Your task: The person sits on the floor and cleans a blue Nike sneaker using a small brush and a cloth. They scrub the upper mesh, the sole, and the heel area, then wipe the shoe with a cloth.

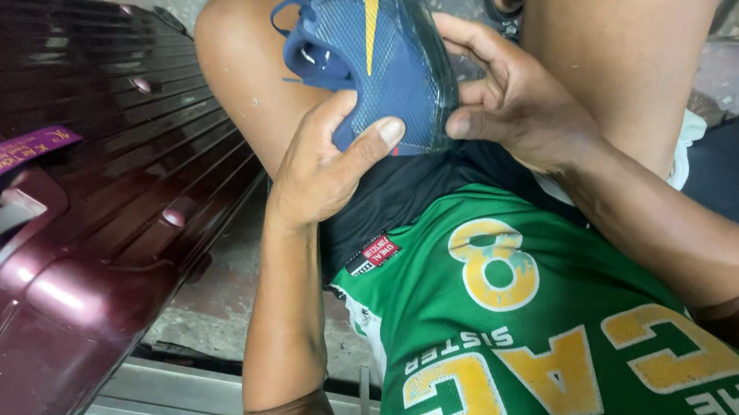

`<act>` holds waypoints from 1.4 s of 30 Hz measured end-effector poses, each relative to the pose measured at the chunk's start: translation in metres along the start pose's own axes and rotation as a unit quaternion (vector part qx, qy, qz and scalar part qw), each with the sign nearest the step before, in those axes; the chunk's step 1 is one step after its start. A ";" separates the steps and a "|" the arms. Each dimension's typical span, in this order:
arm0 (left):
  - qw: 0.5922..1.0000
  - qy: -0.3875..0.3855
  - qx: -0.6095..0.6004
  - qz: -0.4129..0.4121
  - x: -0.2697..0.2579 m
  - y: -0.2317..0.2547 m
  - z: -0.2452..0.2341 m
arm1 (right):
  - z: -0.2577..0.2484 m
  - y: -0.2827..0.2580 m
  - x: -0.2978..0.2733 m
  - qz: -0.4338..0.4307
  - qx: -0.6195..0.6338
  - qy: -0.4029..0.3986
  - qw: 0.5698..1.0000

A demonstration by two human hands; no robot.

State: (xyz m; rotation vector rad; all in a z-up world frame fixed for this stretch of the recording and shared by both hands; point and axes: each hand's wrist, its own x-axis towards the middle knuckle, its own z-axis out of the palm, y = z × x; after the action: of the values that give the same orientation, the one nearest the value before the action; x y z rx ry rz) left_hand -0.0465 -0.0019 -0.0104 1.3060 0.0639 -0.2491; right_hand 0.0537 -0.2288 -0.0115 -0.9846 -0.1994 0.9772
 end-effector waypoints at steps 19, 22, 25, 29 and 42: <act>0.999 -0.026 -0.022 0.028 0.008 -0.011 -0.006 | 0.020 -0.006 -0.002 -0.113 -0.344 0.009 0.932; 0.993 0.058 -0.097 -0.028 0.008 -0.018 0.000 | 0.022 -0.003 -0.008 -0.077 -0.456 0.020 0.887; 0.987 0.079 -0.136 0.013 0.011 -0.016 0.003 | 0.021 -0.010 0.001 -0.024 -0.296 0.021 0.955; 0.996 0.081 -0.033 0.004 0.001 -0.012 0.010 | 0.027 -0.011 0.004 0.062 -0.069 0.105 0.990; 0.954 0.132 0.270 0.013 0.004 0.016 0.029 | 0.020 -0.016 -0.002 -0.136 -0.508 0.044 0.849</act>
State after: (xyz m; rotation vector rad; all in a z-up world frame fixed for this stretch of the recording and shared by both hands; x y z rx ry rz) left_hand -0.0422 -0.0270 0.0115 1.8799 0.2171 -0.0666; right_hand 0.0507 -0.2211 0.0129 -1.9008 -0.8137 0.5137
